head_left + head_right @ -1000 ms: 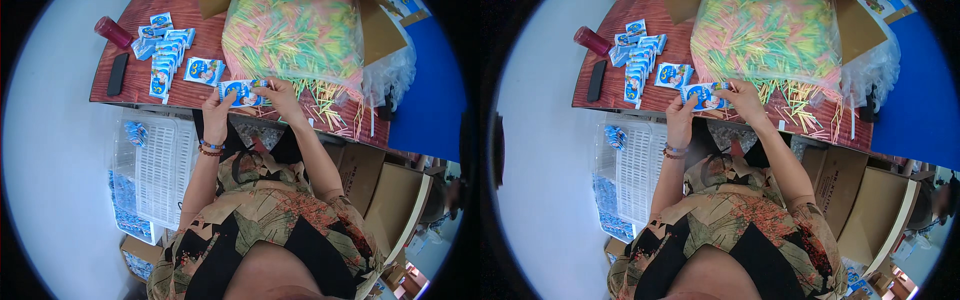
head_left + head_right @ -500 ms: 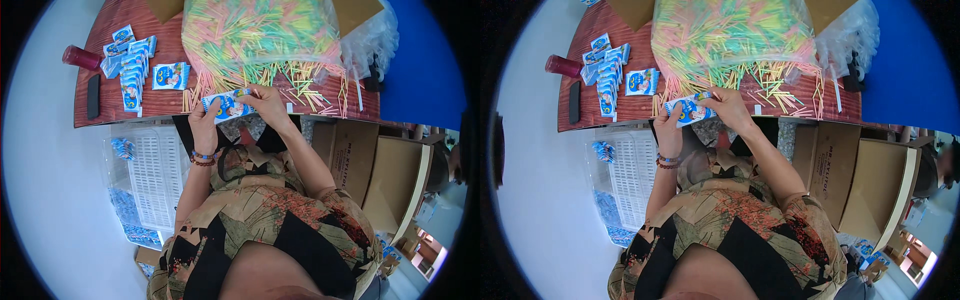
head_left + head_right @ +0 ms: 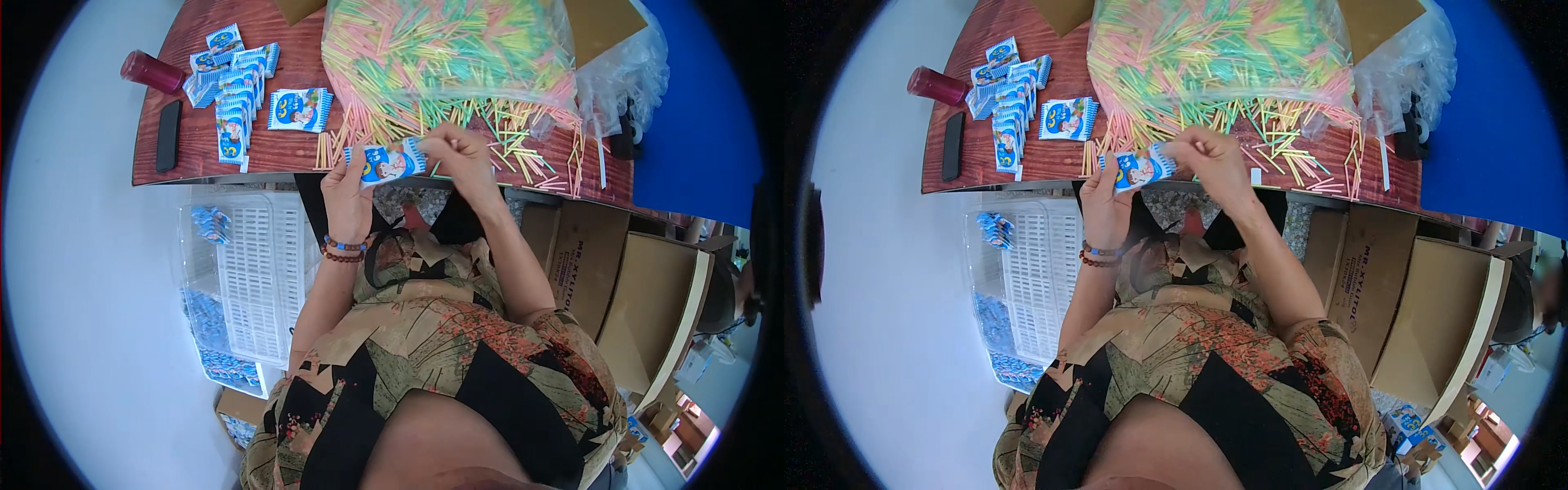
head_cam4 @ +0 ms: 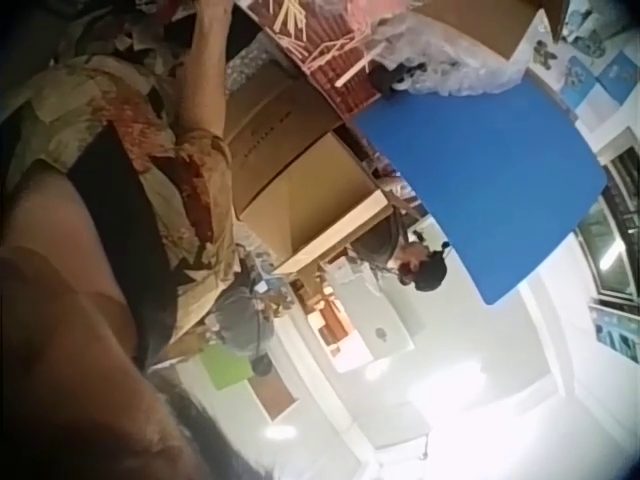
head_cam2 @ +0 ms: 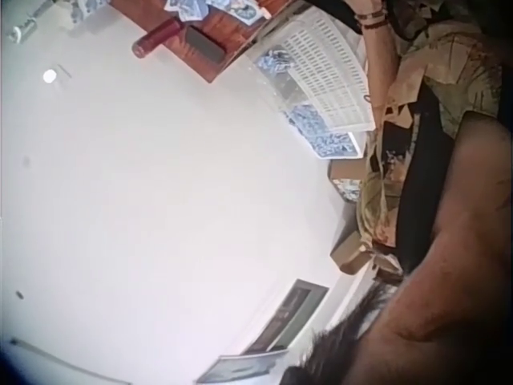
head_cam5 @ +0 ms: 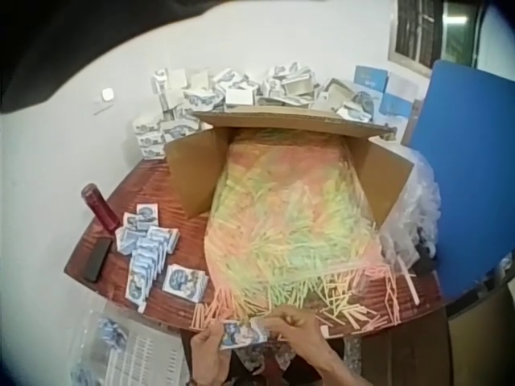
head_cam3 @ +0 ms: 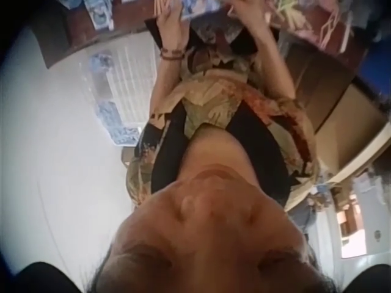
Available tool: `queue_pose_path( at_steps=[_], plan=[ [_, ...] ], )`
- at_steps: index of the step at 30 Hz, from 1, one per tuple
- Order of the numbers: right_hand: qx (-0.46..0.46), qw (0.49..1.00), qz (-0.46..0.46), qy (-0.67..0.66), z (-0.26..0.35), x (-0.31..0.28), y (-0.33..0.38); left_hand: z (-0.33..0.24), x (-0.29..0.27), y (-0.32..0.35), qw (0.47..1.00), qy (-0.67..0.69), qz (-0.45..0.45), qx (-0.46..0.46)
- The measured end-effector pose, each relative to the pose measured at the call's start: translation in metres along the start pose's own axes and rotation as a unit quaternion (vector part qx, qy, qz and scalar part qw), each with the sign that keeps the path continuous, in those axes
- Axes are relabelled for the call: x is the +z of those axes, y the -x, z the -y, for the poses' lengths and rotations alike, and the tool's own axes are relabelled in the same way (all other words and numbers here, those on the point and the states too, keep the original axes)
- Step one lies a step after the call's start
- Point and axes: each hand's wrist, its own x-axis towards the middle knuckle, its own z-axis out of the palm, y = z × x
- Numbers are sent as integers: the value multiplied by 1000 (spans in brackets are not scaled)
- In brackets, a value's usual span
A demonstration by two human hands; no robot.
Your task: Packaging colorful shredded paper into small blue packets at a workspace.
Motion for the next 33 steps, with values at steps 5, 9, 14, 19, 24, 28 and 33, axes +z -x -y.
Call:
queue_pose_path(
  at_steps=[5, 9, 14, 19, 24, 28, 33],
  plan=[
    [-70, 994, 88, -1, 14, -11, 6, -3, -4, 3, 999, 13, 15, -30],
    [-130, 968, 155, 147, 5, -8, 11, 5, -8, -1, 996, 26, 51, -73],
    [-133, 966, 153, 163, -2, -21, 20, 12, 10, 4, 996, -13, 24, -86],
    [-124, 862, -132, 472, -16, -91, 14, 6, -1, -1, 998, 18, 32, -59],
    [-13, 747, -186, 638, -28, -139, 23, 16, 4, -4, 995, 26, 44, -82],
    [-67, 809, -142, 566, -15, -152, 39, 17, 2, -3, 997, 4, 19, -77],
    [36, 810, -95, 578, -11, -151, 50, 18, 2, -6, 996, 6, 18, -90]
  ],
)
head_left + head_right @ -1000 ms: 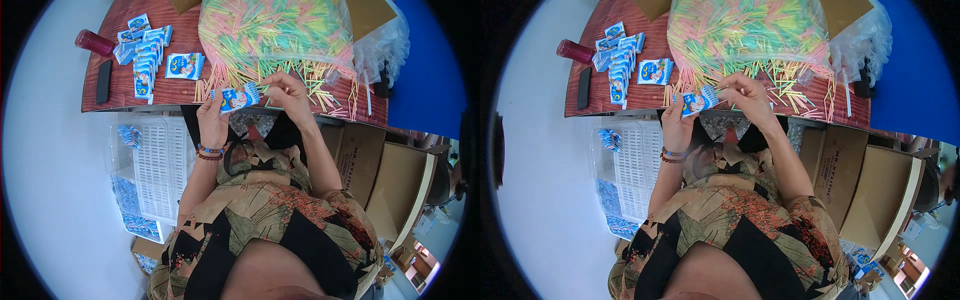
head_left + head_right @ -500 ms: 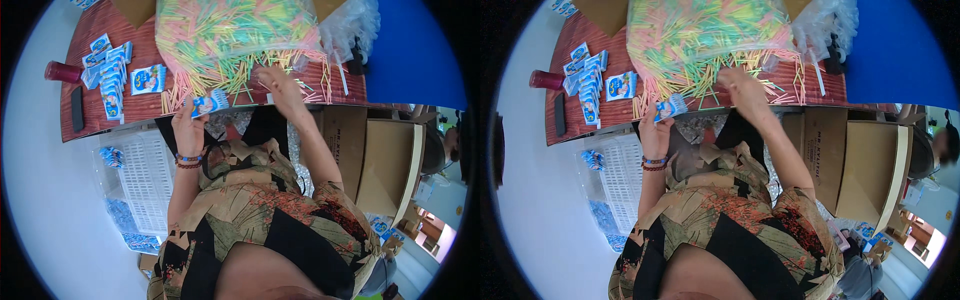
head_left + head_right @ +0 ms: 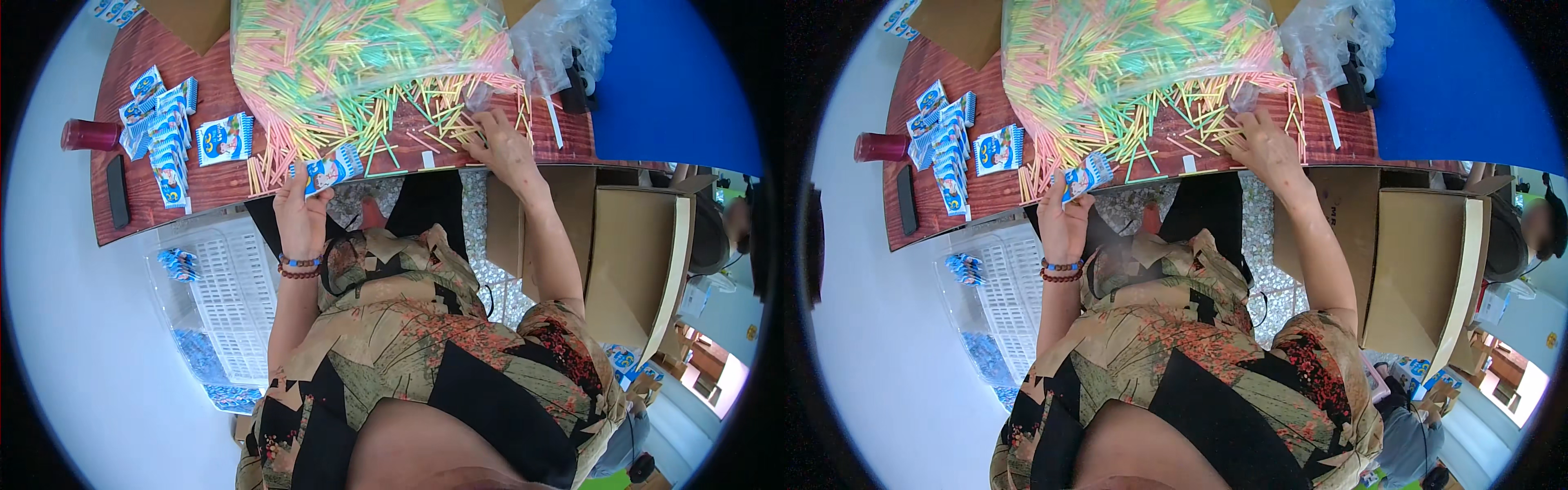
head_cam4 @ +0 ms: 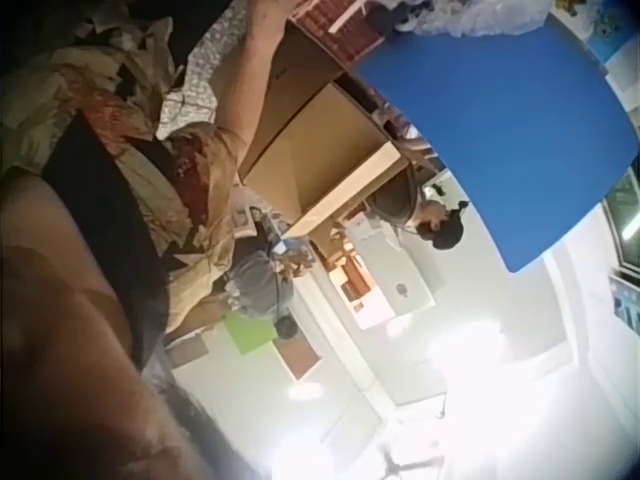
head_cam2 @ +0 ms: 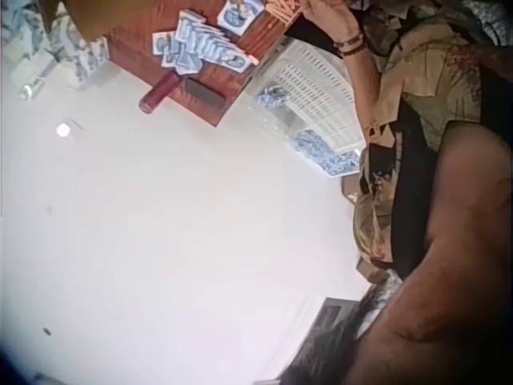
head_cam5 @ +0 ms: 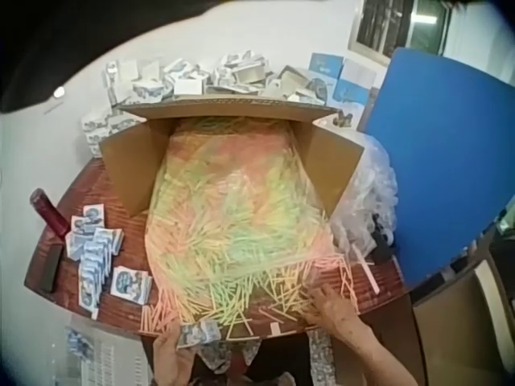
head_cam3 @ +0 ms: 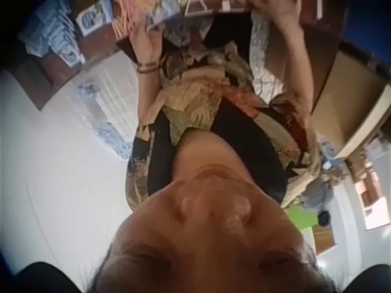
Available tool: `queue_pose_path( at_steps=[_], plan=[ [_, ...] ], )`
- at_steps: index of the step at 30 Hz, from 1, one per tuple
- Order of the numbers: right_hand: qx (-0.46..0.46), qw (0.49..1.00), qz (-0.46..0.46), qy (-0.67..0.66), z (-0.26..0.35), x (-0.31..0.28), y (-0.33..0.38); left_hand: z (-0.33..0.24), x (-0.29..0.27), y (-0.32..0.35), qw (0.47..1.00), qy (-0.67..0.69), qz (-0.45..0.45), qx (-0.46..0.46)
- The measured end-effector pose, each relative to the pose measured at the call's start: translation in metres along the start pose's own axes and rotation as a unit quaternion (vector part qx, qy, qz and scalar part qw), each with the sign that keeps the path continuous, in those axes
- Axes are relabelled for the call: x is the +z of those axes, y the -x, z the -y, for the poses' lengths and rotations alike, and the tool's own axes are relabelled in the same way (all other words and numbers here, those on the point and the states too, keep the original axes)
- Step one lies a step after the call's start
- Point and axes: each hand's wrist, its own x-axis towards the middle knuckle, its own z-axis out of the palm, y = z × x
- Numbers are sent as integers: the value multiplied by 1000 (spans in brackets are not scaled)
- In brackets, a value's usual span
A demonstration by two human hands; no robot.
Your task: Packaging colorful shredded paper into small blue packets at a workspace.
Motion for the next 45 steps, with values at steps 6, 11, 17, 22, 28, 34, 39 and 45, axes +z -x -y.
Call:
queue_pose_path(
  at_steps=[6, 11, 17, 22, 28, 34, 39, 45],
  plan=[
    [-179, 981, -44, -69, -2, 18, -15, 4, 0, 1, 1000, -6, -2, -1],
    [-211, 975, -40, -58, 1, 24, -38, 1, 1, 2, 1000, -11, -23, -3],
    [-204, 976, -58, -43, -15, 2, -64, -1, -1, 4, 1000, -6, -24, 8],
    [-323, 941, -95, 41, -15, 4, -89, 0, 2, 3, 1000, -12, -25, 7],
    [-349, 935, -63, 16, -15, 20, -98, 1, 2, 4, 999, -20, -40, 9],
    [-327, 942, -37, 69, 10, 10, -73, 3, -10, 1, 1000, -19, -20, 9],
    [-266, 964, -23, 17, 2, 3, -60, 1, -9, 2, 999, -4, -32, 13],
    [-204, 974, -4, 103, 24, 9, -32, 0, -14, 2, 1000, 7, -14, 6]
  ],
)
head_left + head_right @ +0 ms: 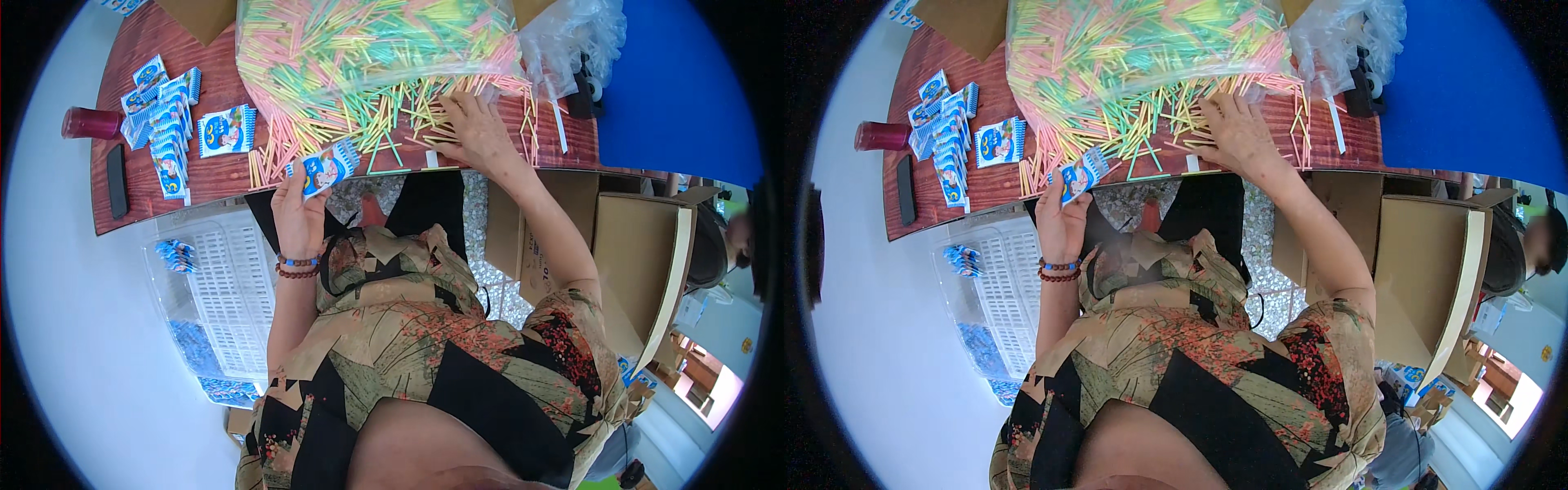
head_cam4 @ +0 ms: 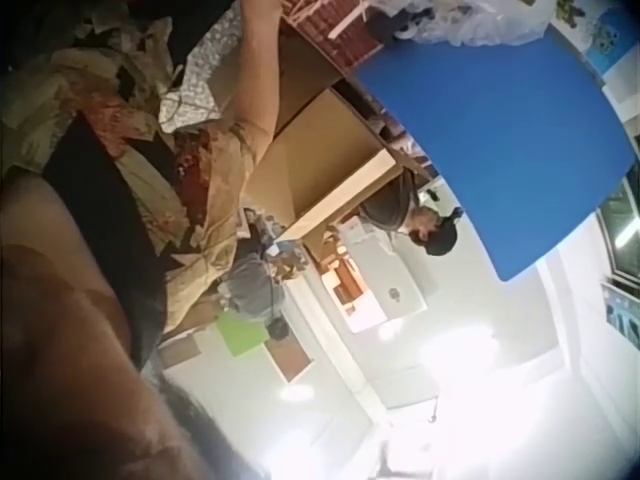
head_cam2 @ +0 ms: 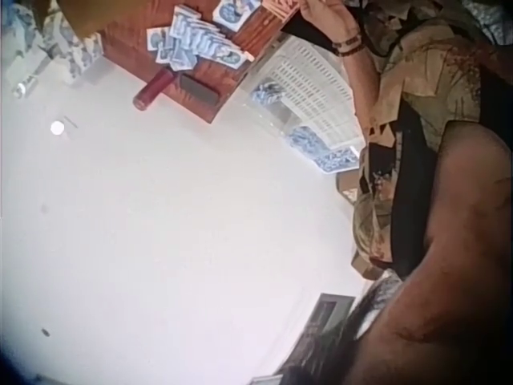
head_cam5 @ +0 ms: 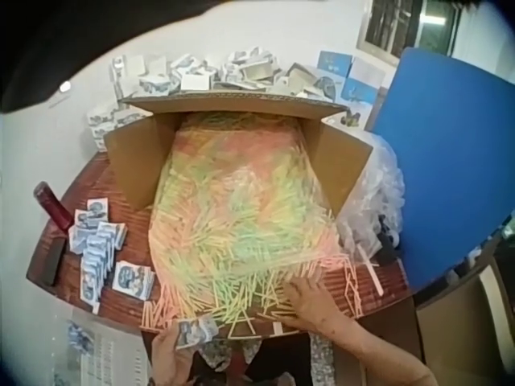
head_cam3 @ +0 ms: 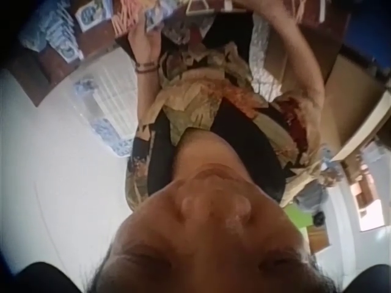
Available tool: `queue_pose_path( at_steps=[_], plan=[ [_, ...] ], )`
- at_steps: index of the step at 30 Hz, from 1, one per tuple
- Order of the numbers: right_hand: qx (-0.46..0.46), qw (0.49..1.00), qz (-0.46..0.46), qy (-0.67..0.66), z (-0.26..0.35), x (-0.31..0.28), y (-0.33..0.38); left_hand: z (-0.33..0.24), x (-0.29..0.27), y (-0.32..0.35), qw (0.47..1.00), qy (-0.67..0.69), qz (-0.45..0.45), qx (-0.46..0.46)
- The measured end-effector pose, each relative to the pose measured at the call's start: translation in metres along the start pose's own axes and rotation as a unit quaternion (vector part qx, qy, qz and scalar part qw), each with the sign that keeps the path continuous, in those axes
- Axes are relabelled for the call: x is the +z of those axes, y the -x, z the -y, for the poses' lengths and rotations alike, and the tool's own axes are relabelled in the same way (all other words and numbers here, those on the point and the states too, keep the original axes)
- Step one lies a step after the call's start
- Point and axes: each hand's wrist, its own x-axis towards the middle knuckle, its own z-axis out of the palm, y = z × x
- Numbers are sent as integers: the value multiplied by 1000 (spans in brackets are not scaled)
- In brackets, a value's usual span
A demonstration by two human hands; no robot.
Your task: Packaging colorful shredded paper into small blue packets at a workspace.
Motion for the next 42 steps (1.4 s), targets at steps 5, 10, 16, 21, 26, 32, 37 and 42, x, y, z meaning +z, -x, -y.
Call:
queue_pose_path(
  at_steps=[5, 10, 16, 21, 26, 32, 37, 42],
  plan=[
    [4, 998, 8, -66, -12, 14, -3, 0, 3, 1, 1000, -4, -6, -1],
    [-13, 999, -16, 42, -19, 30, -15, 2, -1, 0, 1000, -5, 4, 3],
    [-42, 992, -43, 114, -22, 32, -18, -1, 4, 2, 1000, -4, 4, 5],
    [44, 998, -10, -47, -24, 34, -17, 0, 3, 0, 1000, -2, 9, 0],
    [174, 785, -107, -585, -14, 38, -24, 0, 5, 2, 1000, -2, 16, -1],
    [124, 690, -213, -680, 11, 49, -29, -2, 5, 2, 1000, 3, 17, -3],
    [136, 742, -190, -628, 22, 54, -31, -1, 4, 1, 1000, 8, 14, -3],
    [136, 770, -182, -596, 24, 58, -31, 0, 4, 0, 1000, 7, 10, -3]
  ],
)
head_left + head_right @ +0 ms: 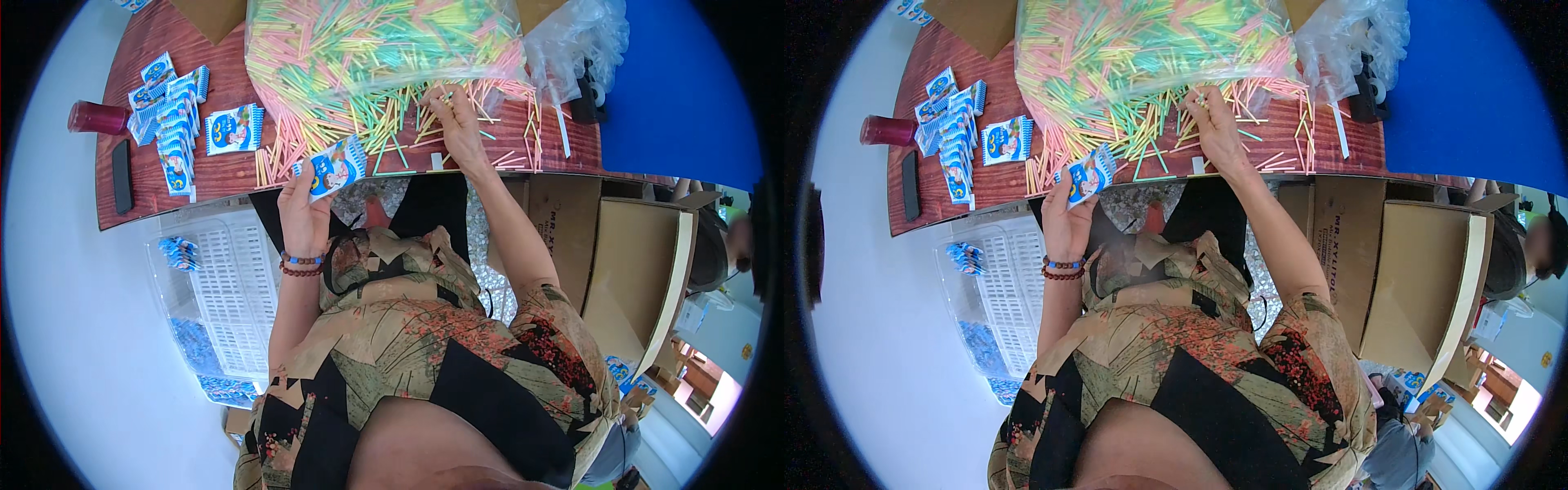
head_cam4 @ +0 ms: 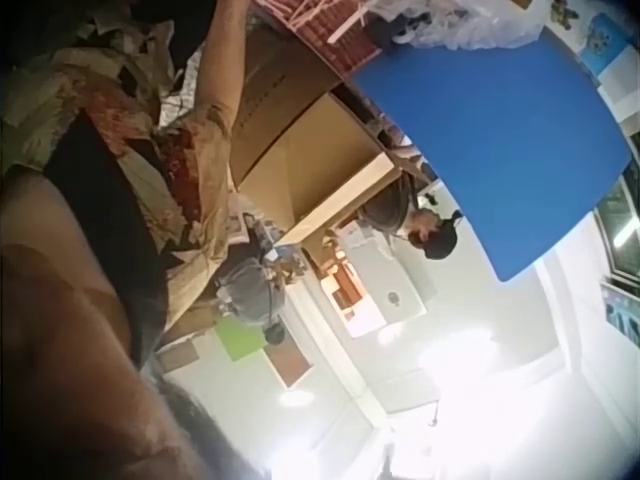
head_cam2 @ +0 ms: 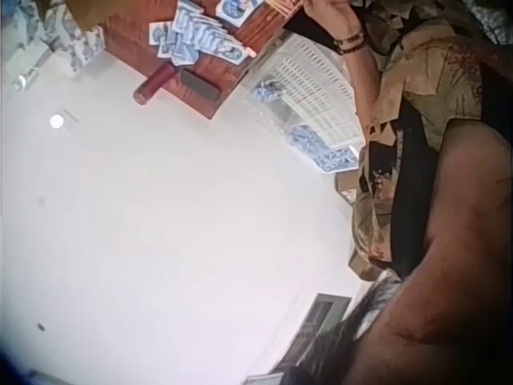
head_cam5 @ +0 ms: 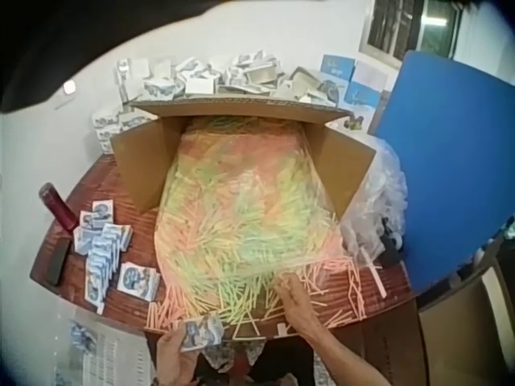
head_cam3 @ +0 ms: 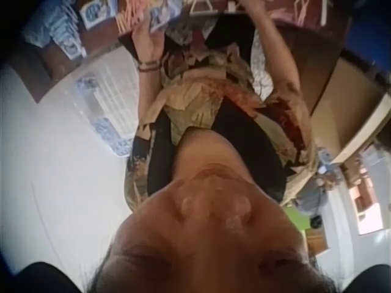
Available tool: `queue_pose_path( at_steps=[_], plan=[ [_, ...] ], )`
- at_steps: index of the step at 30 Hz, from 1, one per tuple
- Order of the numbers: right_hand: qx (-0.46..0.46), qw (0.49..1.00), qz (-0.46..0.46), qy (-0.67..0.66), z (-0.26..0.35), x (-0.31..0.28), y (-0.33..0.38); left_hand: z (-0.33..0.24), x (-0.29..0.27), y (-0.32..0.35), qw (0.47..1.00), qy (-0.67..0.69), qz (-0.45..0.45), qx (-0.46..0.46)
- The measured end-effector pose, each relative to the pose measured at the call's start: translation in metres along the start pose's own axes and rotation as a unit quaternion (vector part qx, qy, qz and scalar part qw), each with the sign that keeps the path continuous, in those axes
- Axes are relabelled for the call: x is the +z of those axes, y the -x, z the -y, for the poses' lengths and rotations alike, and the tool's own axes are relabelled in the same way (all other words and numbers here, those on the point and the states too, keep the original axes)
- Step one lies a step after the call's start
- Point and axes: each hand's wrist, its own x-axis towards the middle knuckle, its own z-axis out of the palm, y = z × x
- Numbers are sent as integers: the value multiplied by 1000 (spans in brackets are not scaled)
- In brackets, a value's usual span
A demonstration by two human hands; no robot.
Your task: Packaging colorful shredded paper into small blue packets at a workspace.
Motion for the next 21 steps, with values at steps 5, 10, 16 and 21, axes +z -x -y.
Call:
queue_pose_path(
  at_steps=[5, 10, 16, 21],
  plan=[
    [-57, 988, 9, 142, 2, 1, -3, -1, 5, 1, 1000, -1, 2, -1],
    [-89, 972, -26, 216, -11, 4, 1, 0, 6, 1, 1000, 1, -6, -3],
    [-9, 992, 8, 129, 3, -5, -5, 0, 6, 0, 1000, 4, -10, -4],
    [80, 944, -77, -310, 41, 0, -12, -2, 8, -3, 1000, 18, 9, -4]
  ],
)
